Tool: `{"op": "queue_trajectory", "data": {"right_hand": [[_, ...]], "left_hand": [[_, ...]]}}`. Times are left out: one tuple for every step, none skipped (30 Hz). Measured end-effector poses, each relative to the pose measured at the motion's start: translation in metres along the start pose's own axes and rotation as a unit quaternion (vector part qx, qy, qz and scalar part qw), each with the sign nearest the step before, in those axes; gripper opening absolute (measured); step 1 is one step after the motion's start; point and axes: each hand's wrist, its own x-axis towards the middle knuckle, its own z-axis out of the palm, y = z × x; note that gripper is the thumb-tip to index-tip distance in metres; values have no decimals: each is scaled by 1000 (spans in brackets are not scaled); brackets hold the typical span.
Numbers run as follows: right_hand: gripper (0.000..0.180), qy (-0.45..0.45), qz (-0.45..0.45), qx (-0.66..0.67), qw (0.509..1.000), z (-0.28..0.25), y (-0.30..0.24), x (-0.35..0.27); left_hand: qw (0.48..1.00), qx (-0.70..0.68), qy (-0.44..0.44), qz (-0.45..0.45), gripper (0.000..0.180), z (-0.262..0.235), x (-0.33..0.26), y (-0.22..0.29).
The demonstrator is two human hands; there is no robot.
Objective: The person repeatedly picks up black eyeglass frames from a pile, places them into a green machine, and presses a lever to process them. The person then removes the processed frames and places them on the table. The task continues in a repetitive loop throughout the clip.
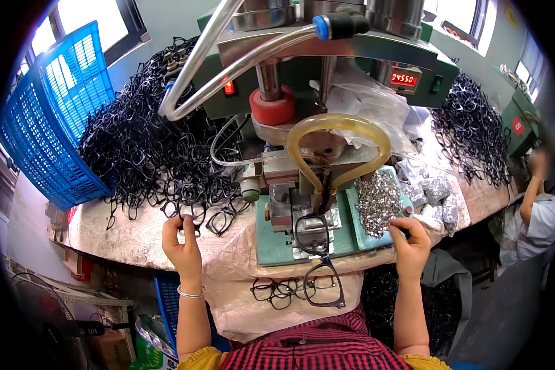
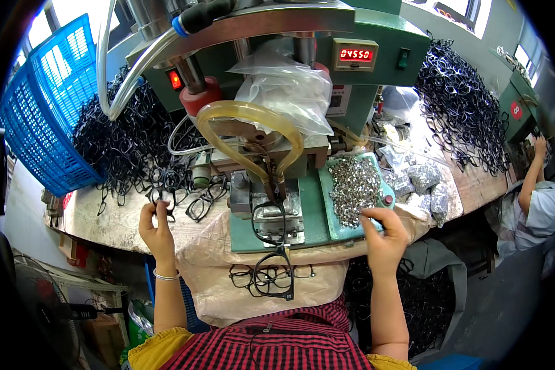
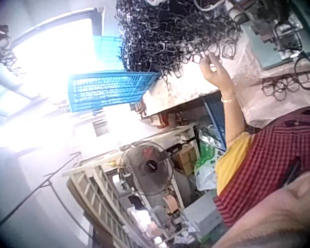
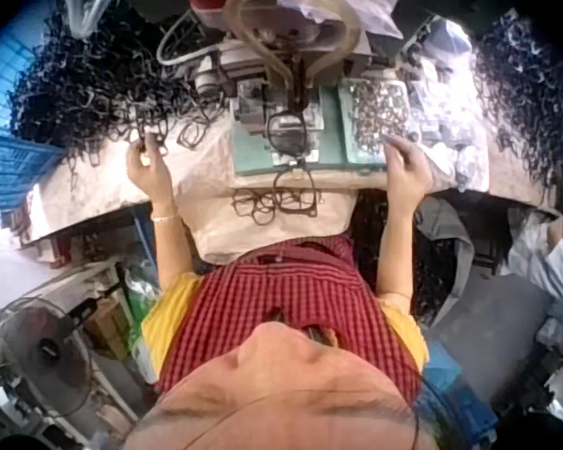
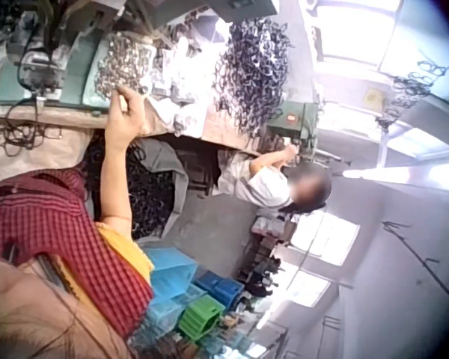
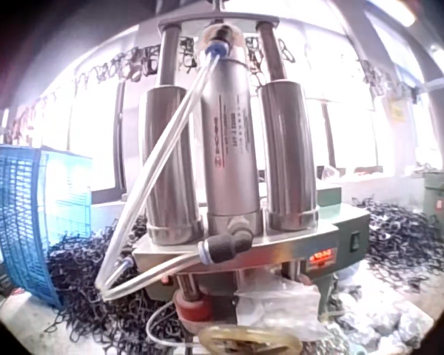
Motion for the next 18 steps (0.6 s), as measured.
{"op": "queue_trajectory", "data": {"right_hand": [[14, -49, -12, 20, 999, 7, -21, 3], [14, -94, -26, 42, 994, 15, -40, 8], [14, -135, -31, 67, 988, 28, -54, 17], [14, -175, -37, 90, 980, 41, -67, 25], [15, -153, -80, 83, 982, 58, -70, 31], [16, -131, -123, 74, 981, 75, -68, 35], [17, -132, -86, 106, 982, 87, -70, 32], [19, -134, -47, 136, 980, 94, -69, 28], [23, -128, -54, 127, 982, 98, -64, 24], [24, -118, -31, 162, 979, 98, -62, 20], [26, -109, -9, 196, 974, 100, -63, 19], [27, -99, 14, 231, 968, 100, -61, 16], [34, -107, 13, 228, 968, 100, -58, 15], [36, -110, 24, 238, 965, 100, -60, 16], [38, -113, 33, 248, 962, 100, -62, 15], [40, -121, 44, 258, 957, 102, -66, 15], [42, -128, 42, 271, 953, 102, -70, 16], [43, -135, 40, 283, 949, 102, -78, 16]], "left_hand": [[993, -103, -2, -64, 13, 7, 2, 20], [985, -158, -33, -56, 11, 11, 6, 15], [969, -221, -42, -98, 9, 19, 8, 12], [947, -284, -53, -142, 9, 28, 10, 8], [937, -300, -72, -165, 7, 35, 9, 3], [906, -368, -87, -190, 5, 41, 4, 1], [909, -350, -92, -209, 4, 40, -3, 1], [911, -329, -97, -231, 3, 38, -13, -1], [888, -364, -101, -261, 6, 34, -19, -12], [881, -371, -109, -273, 8, 36, -23, -12], [874, -377, -116, -285, 10, 37, -24, -11], [866, -383, -121, -296, 12, 38, -26, -8], [858, -406, -131, -284, 16, 40, -22, -3], [861, -425, -119, -252, 16, 40, -17, 6], [863, -444, -105, -219, 16, 40, -11, 17], [864, -460, -88, -186, 16, 36, -6, 31], [860, -480, -94, -145, 16, 36, 1, 50], [860, -496, -77, -90, 15, 36, 6, 63]]}}
